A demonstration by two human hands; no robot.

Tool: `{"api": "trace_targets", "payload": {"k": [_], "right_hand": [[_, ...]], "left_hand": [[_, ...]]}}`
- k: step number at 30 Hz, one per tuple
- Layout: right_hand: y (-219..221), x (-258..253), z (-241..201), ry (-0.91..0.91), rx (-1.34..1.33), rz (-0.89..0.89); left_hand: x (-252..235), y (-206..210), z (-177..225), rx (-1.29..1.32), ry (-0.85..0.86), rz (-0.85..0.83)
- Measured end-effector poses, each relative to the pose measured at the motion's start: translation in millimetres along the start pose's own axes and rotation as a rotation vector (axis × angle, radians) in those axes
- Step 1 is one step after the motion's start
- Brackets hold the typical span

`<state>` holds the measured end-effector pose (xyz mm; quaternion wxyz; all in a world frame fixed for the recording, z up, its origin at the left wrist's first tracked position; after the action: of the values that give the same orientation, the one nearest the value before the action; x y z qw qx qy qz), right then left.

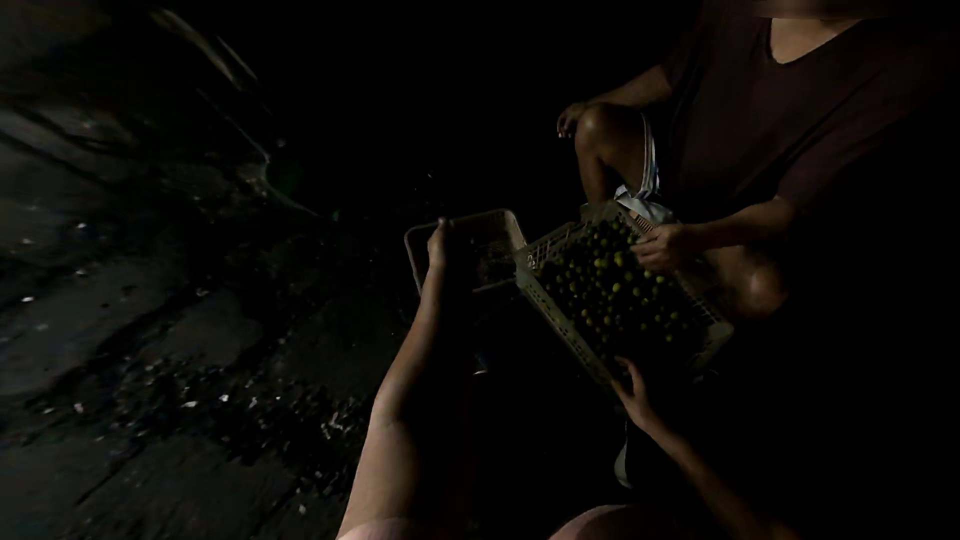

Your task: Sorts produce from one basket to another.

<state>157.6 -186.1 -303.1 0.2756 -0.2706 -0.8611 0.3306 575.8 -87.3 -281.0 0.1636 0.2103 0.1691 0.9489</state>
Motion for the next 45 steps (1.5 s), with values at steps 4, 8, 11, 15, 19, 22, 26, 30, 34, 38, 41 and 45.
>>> {"api": "trace_targets", "payload": {"k": [4,8,11,15,19,22,26,30,34,38,41,45], "right_hand": [[-3,-17,1,0.027,0.029,-0.034],[-19,-54,-10,0.022,0.070,-0.029],[-25,-93,-34,-0.041,0.145,-0.015],[-9,-148,-57,-0.094,0.279,-0.002],[29,-185,-58,-0.142,0.512,-0.165],[38,-193,-57,-0.168,0.572,-0.195],[28,-206,-58,-0.052,0.403,-0.156],[39,-204,-65,-0.150,0.487,-0.207],[54,-202,-69,-0.077,0.569,-0.365],[42,-213,-84,0.032,0.110,-0.321],[35,-225,-116,0.051,-0.287,-0.275],[27,-238,-160,0.083,-0.633,-0.259]], "left_hand": [[11,1,10,0.089,-0.008,0.092],[94,26,-3,0.115,-0.040,-0.061],[120,26,-50,0.087,-0.149,-0.108],[106,28,-53,-0.071,-0.112,-0.142],[77,26,-52,-0.065,-0.036,-0.033],[67,24,-58,-0.109,-0.062,0.002],[62,23,-58,-0.140,-0.060,-0.001],[63,30,-61,-0.127,-0.098,-0.023],[74,31,-66,-0.248,-0.108,-0.140],[58,29,-69,-0.086,-0.148,0.006],[59,17,-69,-0.026,-0.200,0.120],[62,10,-71,0.053,-0.211,0.187]]}}
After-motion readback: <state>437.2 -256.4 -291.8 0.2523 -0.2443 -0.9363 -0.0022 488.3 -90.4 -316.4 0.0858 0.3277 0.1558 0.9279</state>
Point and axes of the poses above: each hand's wrist, its own x-axis away from the middle knuckle, its own y-axis out of the palm, z = x × y, the point moved 7 cm from there along -x, towards the middle knuckle
